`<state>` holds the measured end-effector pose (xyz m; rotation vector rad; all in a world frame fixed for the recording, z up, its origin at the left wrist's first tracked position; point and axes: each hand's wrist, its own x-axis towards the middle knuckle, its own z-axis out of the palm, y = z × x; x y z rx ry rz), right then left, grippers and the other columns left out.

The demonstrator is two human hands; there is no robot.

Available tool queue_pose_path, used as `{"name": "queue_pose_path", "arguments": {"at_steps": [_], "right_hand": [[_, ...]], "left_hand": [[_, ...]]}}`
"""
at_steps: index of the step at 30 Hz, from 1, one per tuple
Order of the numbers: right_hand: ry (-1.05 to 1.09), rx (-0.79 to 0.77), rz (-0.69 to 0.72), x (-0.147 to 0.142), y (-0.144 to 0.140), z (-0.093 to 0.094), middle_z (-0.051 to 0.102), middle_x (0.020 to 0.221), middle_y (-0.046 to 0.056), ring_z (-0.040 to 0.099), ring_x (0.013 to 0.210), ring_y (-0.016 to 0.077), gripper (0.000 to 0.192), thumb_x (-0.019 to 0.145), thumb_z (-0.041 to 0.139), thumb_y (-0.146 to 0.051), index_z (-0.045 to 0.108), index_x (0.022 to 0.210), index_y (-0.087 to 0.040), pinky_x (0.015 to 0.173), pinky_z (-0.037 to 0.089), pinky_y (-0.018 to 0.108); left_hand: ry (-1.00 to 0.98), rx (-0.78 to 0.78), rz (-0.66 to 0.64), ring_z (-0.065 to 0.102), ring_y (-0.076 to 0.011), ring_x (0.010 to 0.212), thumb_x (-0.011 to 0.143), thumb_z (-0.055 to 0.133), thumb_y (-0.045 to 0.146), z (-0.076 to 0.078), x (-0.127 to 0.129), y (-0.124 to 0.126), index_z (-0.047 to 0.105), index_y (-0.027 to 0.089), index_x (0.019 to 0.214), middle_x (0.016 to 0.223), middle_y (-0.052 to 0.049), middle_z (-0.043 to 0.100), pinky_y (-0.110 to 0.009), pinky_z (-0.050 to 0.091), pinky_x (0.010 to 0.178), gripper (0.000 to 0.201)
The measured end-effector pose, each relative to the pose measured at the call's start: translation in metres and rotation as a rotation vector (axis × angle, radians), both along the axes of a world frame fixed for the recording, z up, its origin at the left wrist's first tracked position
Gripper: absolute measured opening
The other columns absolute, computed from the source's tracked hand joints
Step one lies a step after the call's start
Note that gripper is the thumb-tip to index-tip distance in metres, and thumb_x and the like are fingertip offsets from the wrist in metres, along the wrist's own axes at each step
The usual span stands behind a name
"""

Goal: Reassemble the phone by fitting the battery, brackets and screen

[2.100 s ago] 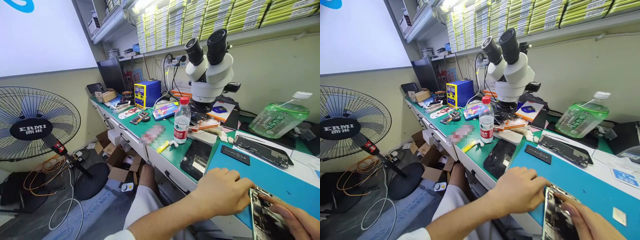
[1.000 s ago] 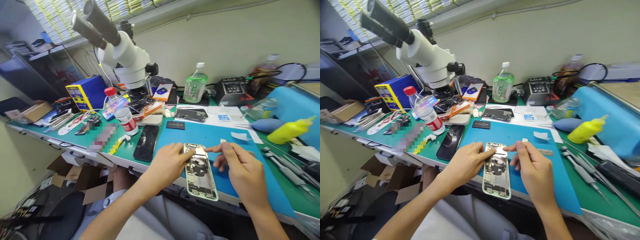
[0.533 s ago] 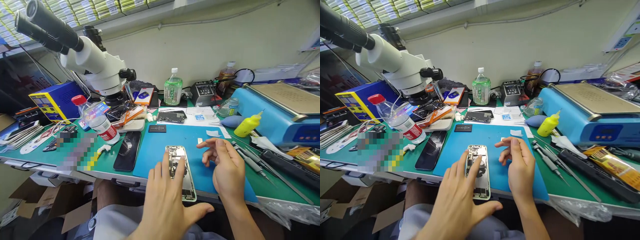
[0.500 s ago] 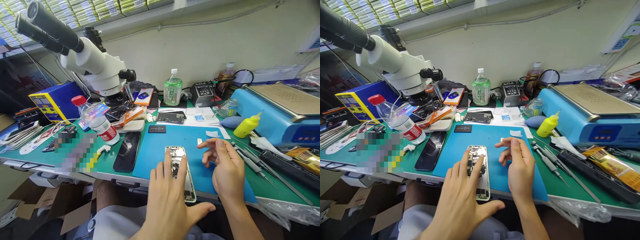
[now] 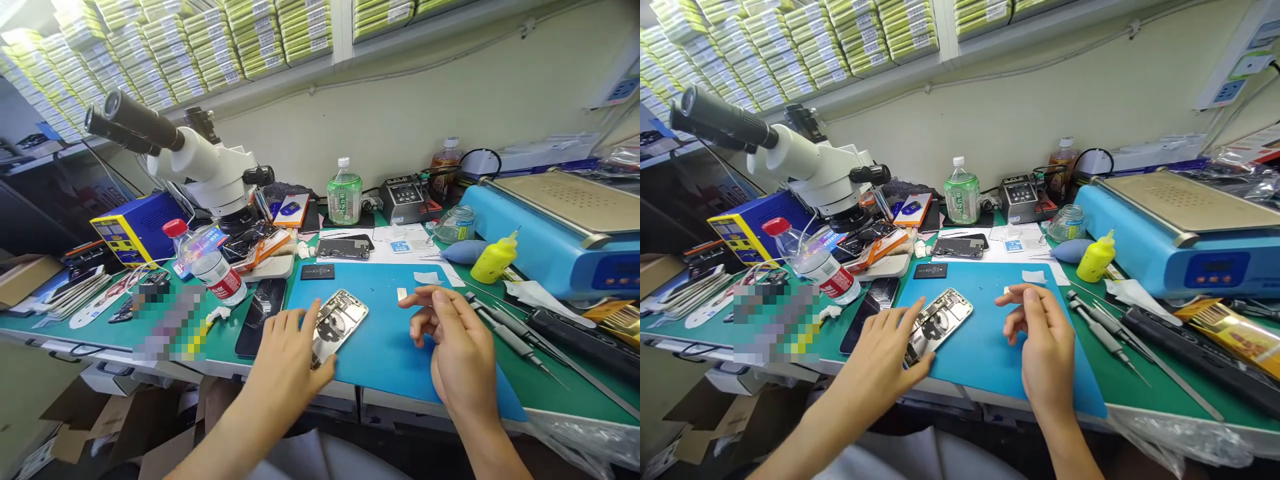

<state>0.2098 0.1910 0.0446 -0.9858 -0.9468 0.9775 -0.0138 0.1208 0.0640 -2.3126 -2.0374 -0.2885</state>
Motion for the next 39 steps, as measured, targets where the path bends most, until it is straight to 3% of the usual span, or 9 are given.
{"name": "queue_pose_path", "arguments": {"at_steps": [4, 7, 10, 12, 15, 21, 26, 32, 39], "right_hand": [[0.004, 0.003, 0.007, 0.001, -0.001, 0.000, 0.078, 0.091, 0.007, 0.057, 0.052, 0.0112, 0.035, 0.098, 0.070, -0.056, 0.073, 0.097, -0.021, 0.043, 0.044, 0.024], [0.003, 0.006, 0.012, 0.001, 0.000, 0.000, 0.077, 0.090, 0.007, 0.056, 0.052, 0.0110, 0.034, 0.099, 0.069, -0.056, 0.073, 0.097, -0.021, 0.044, 0.044, 0.024], [0.002, 0.006, 0.020, 0.001, 0.001, 0.000, 0.077, 0.089, 0.007, 0.056, 0.052, 0.0110, 0.035, 0.099, 0.069, -0.056, 0.073, 0.098, -0.021, 0.044, 0.043, 0.024], [-0.001, 0.005, 0.029, 0.001, 0.000, 0.000, 0.077, 0.090, 0.007, 0.057, 0.052, 0.0113, 0.036, 0.098, 0.070, -0.057, 0.073, 0.098, -0.021, 0.044, 0.044, 0.025], [-0.004, 0.001, 0.031, 0.002, -0.001, -0.001, 0.077, 0.092, 0.007, 0.057, 0.052, 0.0112, 0.036, 0.098, 0.070, -0.057, 0.074, 0.098, -0.021, 0.044, 0.044, 0.025], [-0.007, 0.001, 0.036, 0.003, -0.002, -0.001, 0.077, 0.091, 0.007, 0.057, 0.053, 0.0111, 0.035, 0.099, 0.070, -0.056, 0.075, 0.098, -0.021, 0.044, 0.044, 0.024], [-0.008, 0.003, 0.046, 0.002, -0.001, 0.000, 0.077, 0.089, 0.007, 0.057, 0.053, 0.0115, 0.034, 0.099, 0.070, -0.055, 0.075, 0.098, -0.022, 0.044, 0.045, 0.024], [-0.009, 0.000, 0.051, 0.000, -0.001, -0.002, 0.077, 0.088, 0.006, 0.057, 0.053, 0.0116, 0.033, 0.098, 0.071, -0.054, 0.076, 0.097, -0.021, 0.044, 0.046, 0.024], [-0.030, 0.007, 0.047, 0.000, -0.001, -0.001, 0.077, 0.088, 0.006, 0.058, 0.054, 0.0115, 0.031, 0.100, 0.070, -0.052, 0.076, 0.096, -0.022, 0.044, 0.046, 0.024]], "left_hand": [[-0.151, -0.170, -0.237, 0.060, -0.0315, 0.142, 0.098, 0.069, 0.018, 0.018, -0.031, 0.019, 0.038, 0.027, 0.170, 0.150, -0.012, 0.065, -0.052, 0.049, 0.121, 0.080], [-0.185, -0.203, -0.349, 0.059, -0.0256, 0.145, 0.095, 0.078, 0.020, 0.032, -0.051, 0.037, 0.045, 0.033, 0.167, 0.155, -0.005, 0.064, -0.042, 0.051, 0.122, 0.080], [-0.175, -0.182, -0.382, 0.063, -0.0213, 0.141, 0.102, 0.075, 0.029, 0.038, -0.062, 0.062, 0.058, 0.036, 0.155, 0.150, -0.001, 0.069, -0.037, 0.052, 0.120, 0.056], [-0.155, -0.105, -0.318, 0.063, -0.0240, 0.140, 0.111, 0.062, 0.029, 0.036, -0.065, 0.085, 0.062, 0.028, 0.151, 0.148, -0.006, 0.070, -0.044, 0.050, 0.123, 0.040], [-0.101, -0.027, -0.226, 0.062, -0.0323, 0.140, 0.109, 0.066, 0.029, 0.026, -0.067, 0.121, 0.063, 0.019, 0.148, 0.146, -0.014, 0.068, -0.059, 0.050, 0.121, 0.040], [-0.072, -0.052, -0.241, 0.069, -0.0292, 0.126, 0.105, 0.074, 0.041, 0.008, -0.075, 0.156, 0.068, 0.018, 0.137, 0.141, -0.012, 0.069, -0.054, 0.061, 0.107, 0.040], [-0.166, -0.030, -0.238, 0.071, -0.0277, 0.118, 0.103, 0.075, 0.041, 0.010, -0.079, 0.144, 0.066, 0.019, 0.138, 0.135, -0.011, 0.069, -0.051, 0.061, 0.104, 0.042], [-0.324, 0.063, -0.211, 0.069, -0.0272, 0.123, 0.101, 0.075, 0.031, 0.013, -0.079, 0.099, 0.062, 0.025, 0.134, 0.135, -0.008, 0.067, -0.040, 0.058, 0.105, 0.036], [-0.507, 0.161, -0.125, 0.069, -0.0219, 0.116, 0.103, 0.071, 0.027, -0.002, -0.067, 0.050, 0.056, 0.027, 0.129, 0.127, -0.004, 0.067, -0.035, 0.055, 0.102, 0.030]]}}
